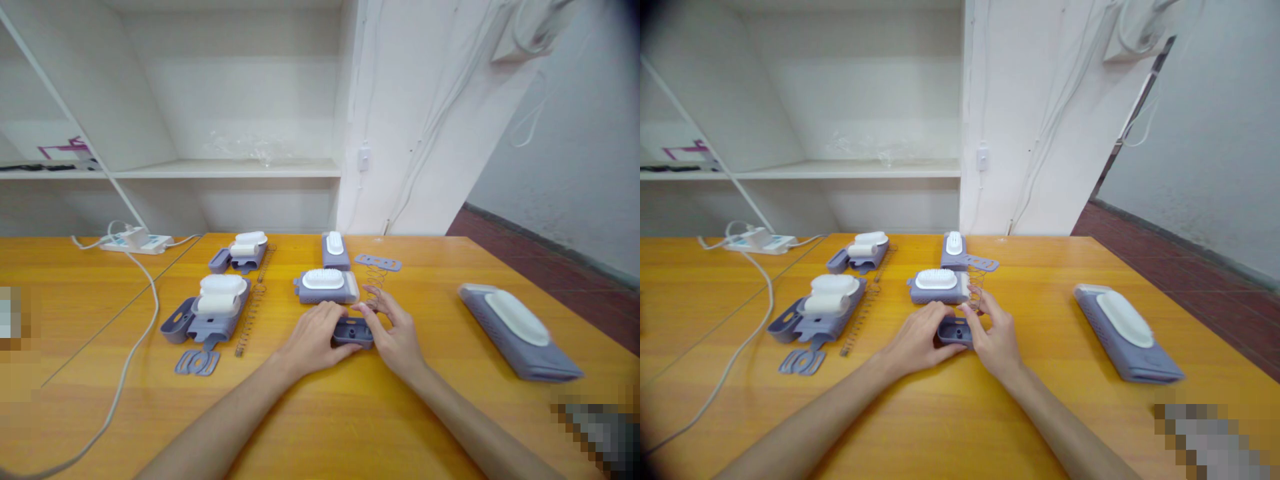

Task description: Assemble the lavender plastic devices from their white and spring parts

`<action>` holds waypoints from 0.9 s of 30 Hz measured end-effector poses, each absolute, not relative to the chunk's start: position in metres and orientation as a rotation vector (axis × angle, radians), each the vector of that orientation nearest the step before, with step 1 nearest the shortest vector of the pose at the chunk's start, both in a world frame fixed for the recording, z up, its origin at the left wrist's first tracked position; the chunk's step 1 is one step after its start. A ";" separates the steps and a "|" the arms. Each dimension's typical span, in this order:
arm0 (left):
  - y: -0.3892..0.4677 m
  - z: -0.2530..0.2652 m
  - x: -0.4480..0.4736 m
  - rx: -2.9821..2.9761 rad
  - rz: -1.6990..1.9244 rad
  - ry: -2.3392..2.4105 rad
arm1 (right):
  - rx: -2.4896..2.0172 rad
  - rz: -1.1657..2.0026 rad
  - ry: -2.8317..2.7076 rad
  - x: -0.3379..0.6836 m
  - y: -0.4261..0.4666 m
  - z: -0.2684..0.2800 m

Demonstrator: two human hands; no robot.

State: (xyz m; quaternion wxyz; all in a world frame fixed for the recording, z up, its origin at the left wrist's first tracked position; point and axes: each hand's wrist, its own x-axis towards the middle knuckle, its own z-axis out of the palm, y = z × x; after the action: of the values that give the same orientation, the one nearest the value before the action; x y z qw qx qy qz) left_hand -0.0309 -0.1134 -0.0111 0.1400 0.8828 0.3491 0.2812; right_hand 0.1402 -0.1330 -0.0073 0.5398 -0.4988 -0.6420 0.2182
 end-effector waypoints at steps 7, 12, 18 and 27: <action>-0.112 -0.014 -0.031 2.518 0.817 1.002 | -1.175 0.559 -1.521 0.137 -0.132 -0.012; -0.112 -0.013 -0.031 2.500 0.813 1.002 | -1.201 0.474 -1.491 0.138 -0.132 -0.010; -0.113 -0.011 -0.031 2.474 0.829 1.003 | -1.230 0.551 -1.433 0.135 -0.134 -0.011; -0.113 -0.014 -0.031 2.460 0.836 1.005 | -1.266 0.511 -1.513 0.133 -0.136 -0.018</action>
State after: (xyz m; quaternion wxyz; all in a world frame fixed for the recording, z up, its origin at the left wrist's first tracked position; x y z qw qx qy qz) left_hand -0.0312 -0.1127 -0.0140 0.1770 0.8692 0.3550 0.2953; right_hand 0.1334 -0.1364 -0.0177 0.5243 -0.5289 -0.6323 0.2134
